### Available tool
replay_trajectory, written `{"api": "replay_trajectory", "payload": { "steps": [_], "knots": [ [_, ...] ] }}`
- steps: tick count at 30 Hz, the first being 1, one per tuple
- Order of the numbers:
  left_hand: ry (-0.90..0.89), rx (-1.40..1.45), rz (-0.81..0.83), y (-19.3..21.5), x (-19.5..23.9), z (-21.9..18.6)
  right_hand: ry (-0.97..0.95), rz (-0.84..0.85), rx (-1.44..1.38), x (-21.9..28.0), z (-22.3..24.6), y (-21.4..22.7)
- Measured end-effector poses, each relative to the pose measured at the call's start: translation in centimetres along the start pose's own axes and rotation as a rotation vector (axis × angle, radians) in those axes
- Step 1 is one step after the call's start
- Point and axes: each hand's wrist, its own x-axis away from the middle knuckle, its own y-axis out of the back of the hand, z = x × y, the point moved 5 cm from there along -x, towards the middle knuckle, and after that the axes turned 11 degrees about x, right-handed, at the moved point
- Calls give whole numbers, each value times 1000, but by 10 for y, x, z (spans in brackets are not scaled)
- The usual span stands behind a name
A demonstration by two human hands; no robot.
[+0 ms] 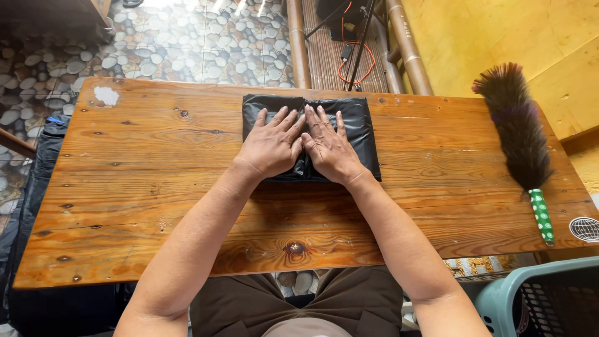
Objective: The person folds a large black plastic sheet on a wooden table, smoothing it out and rolling it into a compact bundle. They then place the folded sheet into a black drawstring bag and secure it with a blue elastic band.
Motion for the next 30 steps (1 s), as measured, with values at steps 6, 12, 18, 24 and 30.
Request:
{"api": "replay_trajectory", "payload": {
  "steps": [6,12,18,24,30],
  "knots": [
    [37,-100,88,3,3,-10,-9,-33,-178,2,0,12],
    [63,-114,92,5,4,-15,-31,-95,-442,4,-10,40],
    [73,-124,96,3,3,-13,-420,-85,92,16,-49,49],
    [92,-137,118,2,3,-14,-425,182,122,15,-63,8],
    [102,-147,132,2,2,-14,-455,187,54,21,-58,22]
  ]
}}
